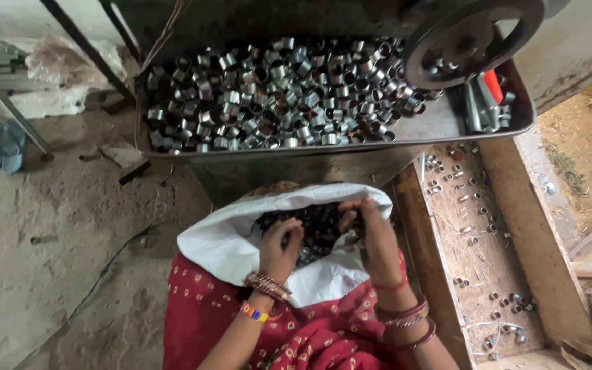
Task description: The person handles small metal cylindrical parts from a metal tray and a machine, placing them into a white bag on their lap.
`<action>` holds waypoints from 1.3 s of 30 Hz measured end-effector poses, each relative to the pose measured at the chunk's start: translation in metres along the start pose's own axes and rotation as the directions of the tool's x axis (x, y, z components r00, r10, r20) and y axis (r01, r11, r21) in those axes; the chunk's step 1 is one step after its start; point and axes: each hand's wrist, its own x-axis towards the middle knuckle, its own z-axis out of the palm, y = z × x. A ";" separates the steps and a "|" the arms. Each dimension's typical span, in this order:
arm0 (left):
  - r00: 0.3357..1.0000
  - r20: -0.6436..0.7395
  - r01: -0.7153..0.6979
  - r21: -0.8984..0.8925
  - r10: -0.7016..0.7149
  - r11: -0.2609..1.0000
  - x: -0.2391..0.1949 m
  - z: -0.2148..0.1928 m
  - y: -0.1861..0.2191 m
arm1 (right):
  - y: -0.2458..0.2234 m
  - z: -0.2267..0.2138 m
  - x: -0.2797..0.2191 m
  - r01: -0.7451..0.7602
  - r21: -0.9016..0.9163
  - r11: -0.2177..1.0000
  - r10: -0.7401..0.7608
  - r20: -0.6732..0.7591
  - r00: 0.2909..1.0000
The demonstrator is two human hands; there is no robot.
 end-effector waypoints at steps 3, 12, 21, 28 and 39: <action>0.511 0.472 0.768 -0.627 -0.718 0.135 0.000 0.001 0.010 | 0.026 0.016 -0.003 0.259 -0.223 0.940 -0.258 0.036 0.965; 0.713 0.632 0.679 -0.730 -0.303 0.076 -0.011 0.000 0.023 | 0.006 0.045 -0.018 0.759 -0.415 0.501 -0.477 0.599 0.643; 0.393 0.762 0.742 -0.593 -0.515 -0.311 -0.015 -0.018 0.032 | -0.106 -0.049 0.126 0.513 -0.854 0.089 -0.903 0.148 0.403; 0.310 0.791 0.792 -0.522 -0.528 -0.317 -0.024 -0.009 0.008 | -0.106 -0.140 0.335 0.292 -0.861 -0.416 -0.742 0.508 0.438; 0.208 0.793 0.829 -0.454 -0.573 -0.328 -0.019 0.004 0.011 | -0.078 -0.145 0.342 0.029 -0.981 -0.193 -0.604 0.142 0.784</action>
